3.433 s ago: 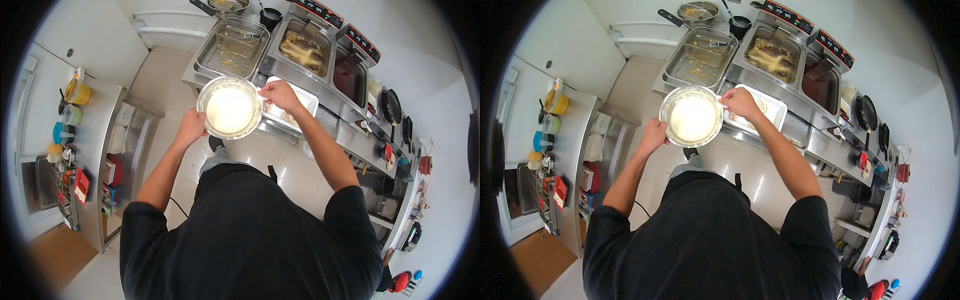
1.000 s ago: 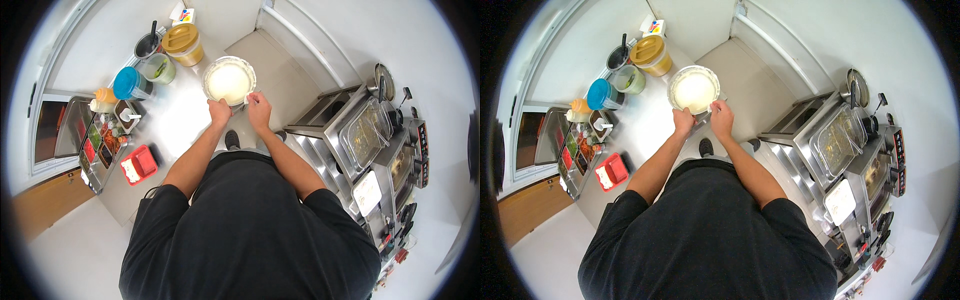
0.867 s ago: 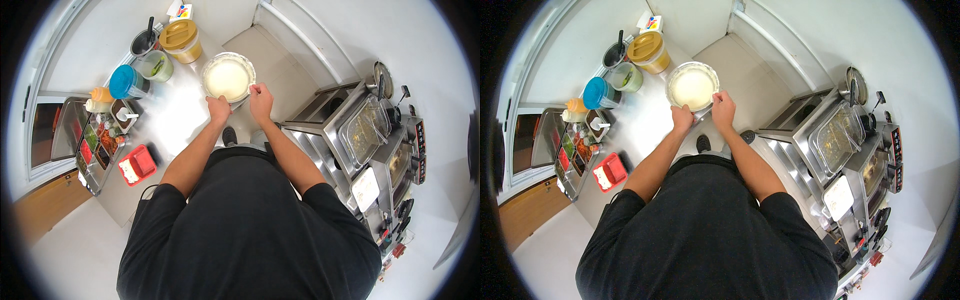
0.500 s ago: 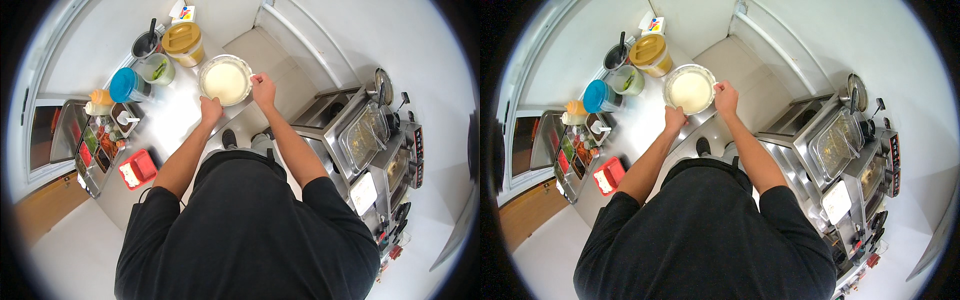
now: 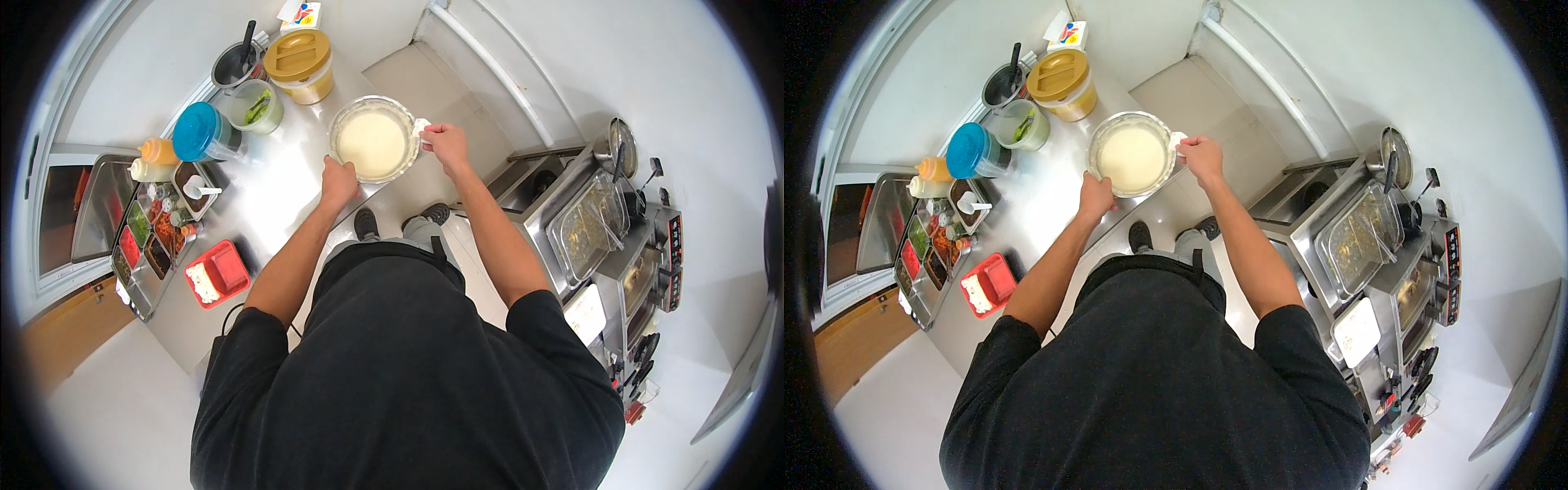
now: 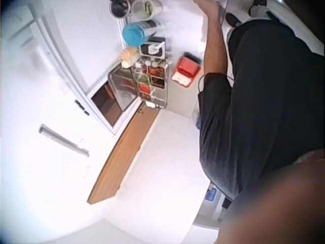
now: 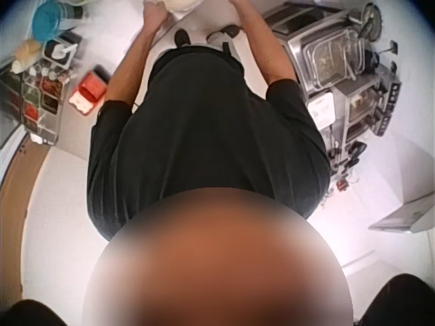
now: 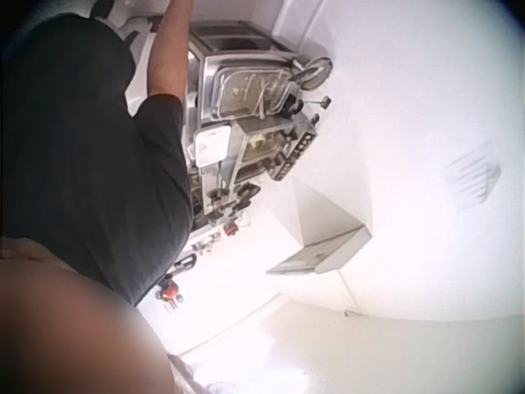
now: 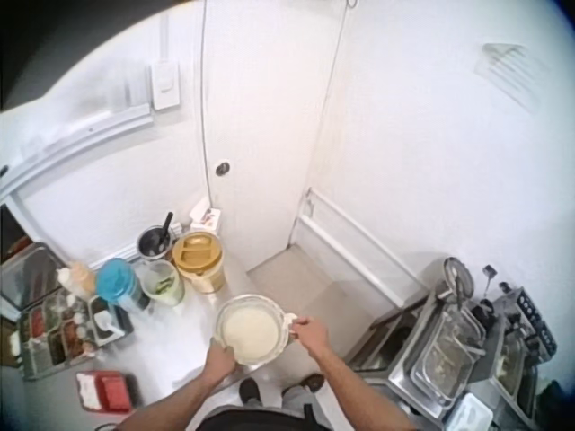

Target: The person retrieves fried food from a deep fryer, places it into a red bento box with rice, adds lettuce, and hands the completed meal to a coworker.

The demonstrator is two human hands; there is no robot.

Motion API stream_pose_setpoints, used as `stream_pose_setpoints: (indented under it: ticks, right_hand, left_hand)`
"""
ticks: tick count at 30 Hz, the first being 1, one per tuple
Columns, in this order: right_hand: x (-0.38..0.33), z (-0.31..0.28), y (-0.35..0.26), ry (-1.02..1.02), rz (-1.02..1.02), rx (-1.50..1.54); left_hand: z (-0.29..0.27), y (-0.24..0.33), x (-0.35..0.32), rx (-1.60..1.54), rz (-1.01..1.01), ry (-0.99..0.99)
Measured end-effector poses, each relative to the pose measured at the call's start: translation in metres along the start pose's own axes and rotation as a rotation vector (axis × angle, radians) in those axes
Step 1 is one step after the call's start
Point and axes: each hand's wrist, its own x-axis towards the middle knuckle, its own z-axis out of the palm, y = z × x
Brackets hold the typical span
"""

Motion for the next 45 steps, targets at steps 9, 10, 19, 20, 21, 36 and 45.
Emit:
stream_pose_setpoints:
  ticks: [9,10,19,20,21,36,45]
  right_hand:
    - [0.011,0.002,-0.003,-0.013,-0.127,-0.107]
    - [0.009,0.003,-0.001,-0.011,-0.112,-0.074]
    - [0.021,0.003,0.001,-0.003,0.018,0.100]
    - [0.028,0.003,-0.001,-0.026,0.019,0.056]
    - [0.034,0.001,-0.002,-0.051,0.017,0.020]
    - [0.086,0.012,-0.059,-0.400,-0.108,-0.440]
    - [0.087,0.012,-0.064,-0.425,-0.086,-0.472]
  left_hand:
    - [-0.006,0.008,-0.001,0.080,-0.006,-0.044]
    - [-0.005,0.008,-0.003,0.074,-0.017,-0.033]
    - [-0.010,0.004,0.010,0.298,0.201,-0.023]
    - [-0.011,0.004,0.012,0.306,0.201,-0.042]
    - [-0.012,0.002,0.013,0.309,0.204,-0.051]
    - [-0.014,0.008,0.015,0.399,0.222,-0.046]
    - [-0.003,0.008,0.005,0.371,0.154,0.063]
